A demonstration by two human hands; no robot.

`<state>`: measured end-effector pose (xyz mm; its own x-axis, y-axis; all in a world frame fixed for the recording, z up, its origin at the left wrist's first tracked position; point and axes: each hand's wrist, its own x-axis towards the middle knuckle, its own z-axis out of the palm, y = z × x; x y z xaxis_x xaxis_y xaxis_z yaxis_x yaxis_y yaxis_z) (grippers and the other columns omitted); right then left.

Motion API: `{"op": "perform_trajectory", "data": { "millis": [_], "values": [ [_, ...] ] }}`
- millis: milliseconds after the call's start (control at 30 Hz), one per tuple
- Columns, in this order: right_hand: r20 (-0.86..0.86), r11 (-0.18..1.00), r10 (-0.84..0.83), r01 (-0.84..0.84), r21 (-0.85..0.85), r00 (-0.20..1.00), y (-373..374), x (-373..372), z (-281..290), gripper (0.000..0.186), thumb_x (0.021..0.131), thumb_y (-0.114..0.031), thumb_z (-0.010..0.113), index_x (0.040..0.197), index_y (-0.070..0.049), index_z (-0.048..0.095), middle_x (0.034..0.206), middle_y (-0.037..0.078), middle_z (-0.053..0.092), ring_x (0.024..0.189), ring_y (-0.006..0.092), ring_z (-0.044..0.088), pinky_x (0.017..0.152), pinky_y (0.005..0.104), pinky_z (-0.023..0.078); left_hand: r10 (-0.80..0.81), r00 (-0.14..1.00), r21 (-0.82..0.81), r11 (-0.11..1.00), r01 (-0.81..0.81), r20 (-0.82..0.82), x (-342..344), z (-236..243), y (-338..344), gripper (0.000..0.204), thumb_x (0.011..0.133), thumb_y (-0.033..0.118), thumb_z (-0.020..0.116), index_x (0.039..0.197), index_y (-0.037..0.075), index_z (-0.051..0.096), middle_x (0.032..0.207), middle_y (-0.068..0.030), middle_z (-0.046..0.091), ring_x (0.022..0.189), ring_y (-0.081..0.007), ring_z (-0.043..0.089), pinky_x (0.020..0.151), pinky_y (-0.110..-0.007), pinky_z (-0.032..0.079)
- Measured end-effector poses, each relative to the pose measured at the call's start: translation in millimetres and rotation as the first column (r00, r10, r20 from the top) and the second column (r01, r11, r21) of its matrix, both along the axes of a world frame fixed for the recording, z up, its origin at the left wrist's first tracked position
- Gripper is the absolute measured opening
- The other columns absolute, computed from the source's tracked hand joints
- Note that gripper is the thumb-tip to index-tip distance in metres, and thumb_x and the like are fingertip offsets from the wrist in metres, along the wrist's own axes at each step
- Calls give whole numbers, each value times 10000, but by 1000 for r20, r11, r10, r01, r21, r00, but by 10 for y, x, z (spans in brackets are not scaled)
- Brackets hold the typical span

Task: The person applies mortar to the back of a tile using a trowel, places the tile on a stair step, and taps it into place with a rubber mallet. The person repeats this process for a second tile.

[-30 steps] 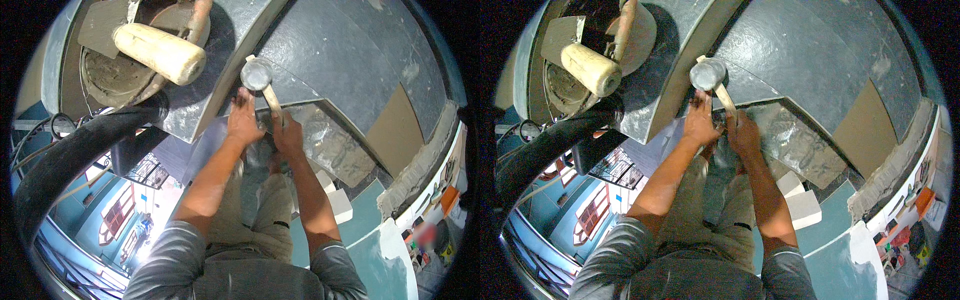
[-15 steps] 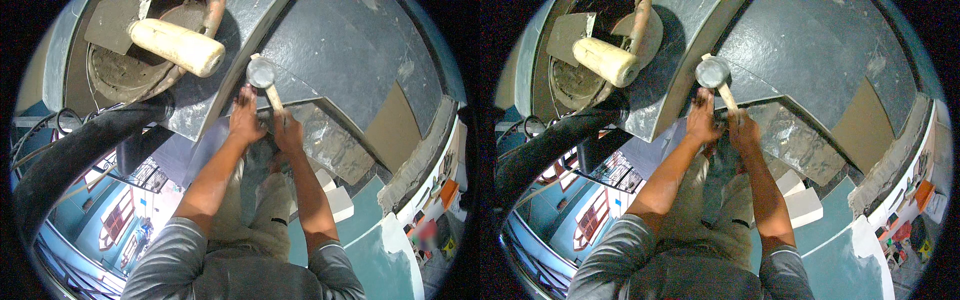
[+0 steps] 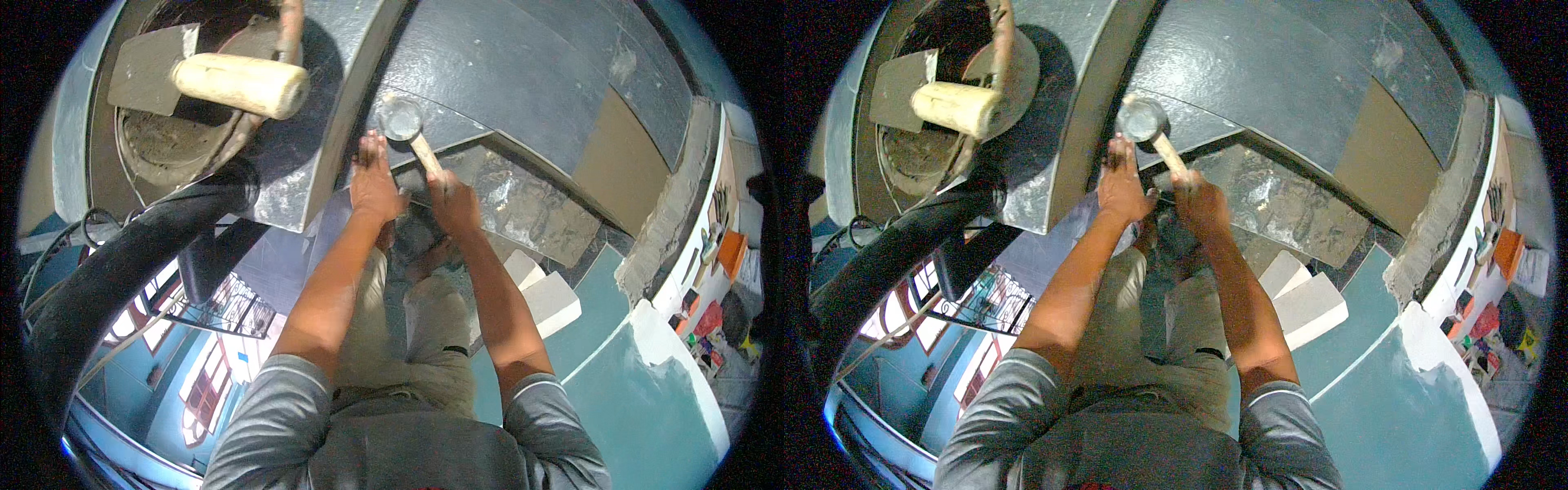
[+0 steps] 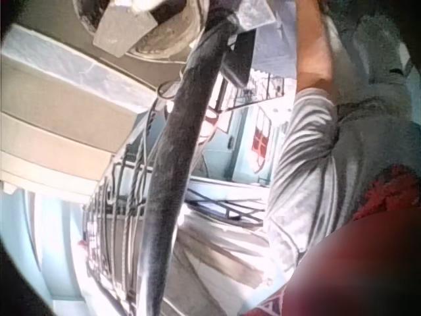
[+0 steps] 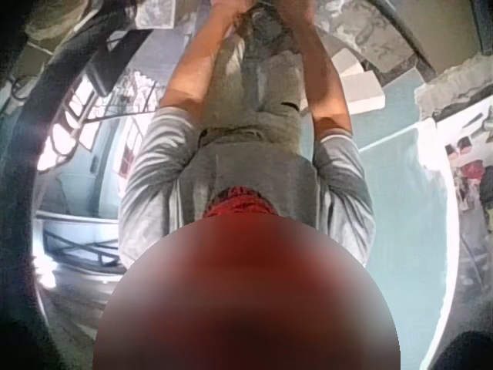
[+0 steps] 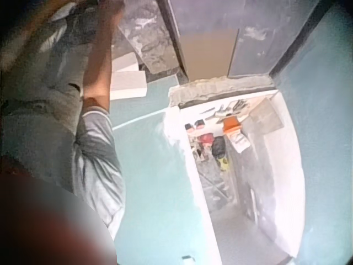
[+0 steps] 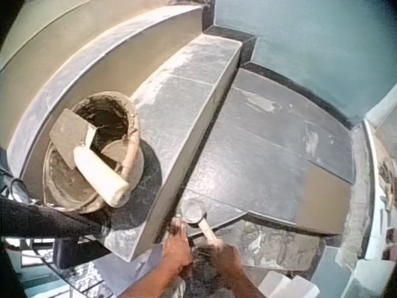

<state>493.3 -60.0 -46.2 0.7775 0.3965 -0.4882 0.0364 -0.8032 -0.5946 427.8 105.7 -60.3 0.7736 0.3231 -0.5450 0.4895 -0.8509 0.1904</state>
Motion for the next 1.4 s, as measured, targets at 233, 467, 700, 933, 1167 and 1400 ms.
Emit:
{"op": "perform_trajectory", "data": {
  "millis": [233, 467, 700, 933, 1167, 1400],
  "values": [
    [439, 975, 86, -165, 146, 895, -67, -66, -192, 333, 1063, -363, 534, 938, -60, 597, 706, 195, 611, 653, 445, 656, 611, 545, 533, 4, 988, 94, 995, -18, 155, -39, -381, -29, 932, 973, 473, 648, 1623, -37, 216, 1712, -205, 171, 1593, -343, 155, 1286, -394, 211],
    [120, 931, -136, 85, 355, 983, -620, -409, -43, 312, 1021, -367, 613, 936, -70, 569, 692, 234, 631, 647, 469, 653, 559, 554, 502, -75, 972, 190, 981, 33, 221, -36, -454, 26, 686, 982, 109, 549, 1596, -44, 282, 1698, -223, 209, 1524, -390, 336, 1130, -414, 482],
    [294, 964, -32, -48, 260, 955, -844, -379, -217, 346, 1023, -380, 616, 987, -37, 608, 763, 267, 661, 714, 494, 669, 604, 567, 503, -119, 976, 253, 965, 71, 180, -15, -482, -17, 715, 1022, 242, 576, 1604, -39, 271, 1709, -225, 165, 1527, -406, 319, 1164, -427, 446],
    [93, 978, -92, 72, 194, 991, -683, -126, -130, 400, 1032, -429, 591, 962, -35, 586, 780, 296, 666, 764, 527, 662, 646, 601, 506, -67, 990, 227, 973, 37, 126, 31, -490, -23, 784, 1028, 368, 581, 1610, -39, 248, 1717, -212, 141, 1537, -407, 300, 1146, -450, 457],
    [-13, 895, -209, 196, 401, 978, -729, -423, 103, 356, 969, -370, 703, 920, -22, 644, 742, 228, 677, 712, 457, 683, 659, 518, 536, -58, 997, 164, 985, 48, 54, 61, -454, 19, 829, 1022, 403, 590, 1602, -68, 231, 1692, -265, 182, 1512, -444, 333, 1123, -481, 476],
    [-695, 320, -555, 888, 329, 457, -727, -690, 409, 286, 1000, -346, 668, 1062, -68, 638, 810, -15, 601, 674, 84, 566, 587, 253, 460, -150, 983, 248, 961, 119, 110, 70, -436, 33, 802, 1043, 399, 548, 1601, -71, 214, 1682, -292, 181, 1459, -472, 406, 1061, -474, 527]
  ]
}}
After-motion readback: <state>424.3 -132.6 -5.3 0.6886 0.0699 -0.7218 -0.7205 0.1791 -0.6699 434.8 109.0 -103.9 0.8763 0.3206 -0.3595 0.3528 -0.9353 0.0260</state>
